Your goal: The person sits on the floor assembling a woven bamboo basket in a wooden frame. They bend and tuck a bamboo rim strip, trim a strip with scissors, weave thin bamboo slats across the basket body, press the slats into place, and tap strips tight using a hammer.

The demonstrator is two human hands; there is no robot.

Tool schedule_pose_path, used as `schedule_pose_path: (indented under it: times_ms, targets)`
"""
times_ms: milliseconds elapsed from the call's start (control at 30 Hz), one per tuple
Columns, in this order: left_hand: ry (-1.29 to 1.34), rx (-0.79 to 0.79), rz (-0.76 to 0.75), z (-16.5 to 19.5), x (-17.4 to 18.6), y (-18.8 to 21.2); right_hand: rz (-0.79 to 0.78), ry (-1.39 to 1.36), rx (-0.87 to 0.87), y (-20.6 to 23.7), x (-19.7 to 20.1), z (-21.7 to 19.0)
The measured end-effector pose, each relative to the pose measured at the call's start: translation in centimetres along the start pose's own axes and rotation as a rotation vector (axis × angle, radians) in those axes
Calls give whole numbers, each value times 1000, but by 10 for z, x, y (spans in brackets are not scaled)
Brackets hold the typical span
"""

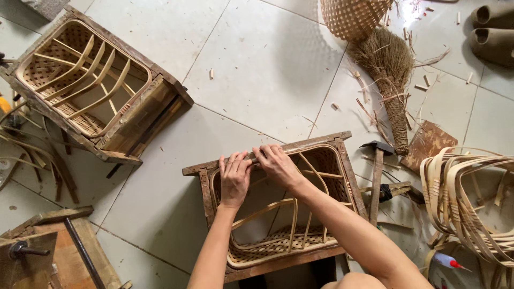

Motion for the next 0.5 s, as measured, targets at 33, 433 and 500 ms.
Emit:
schedule_pose_path:
  times_ms: [33,433,500]
  targets:
    - [-4,-1,-1,0,0,-1,2,-7,-5,0,0,0]
    - [-20,17,-10,-2,-2,-4,31,-42,-76,-3,-15,-4]
    - [20,-8,9,-2,3,-3,-54,-102,-91,-4,-6,-5]
Point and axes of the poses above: each hand's wrist, its own y-axis away from the middle knuckle, its own x-axis out of the back of the hand, z = x × y, the point moved 2 cm from there along -y, towards the middle knuckle
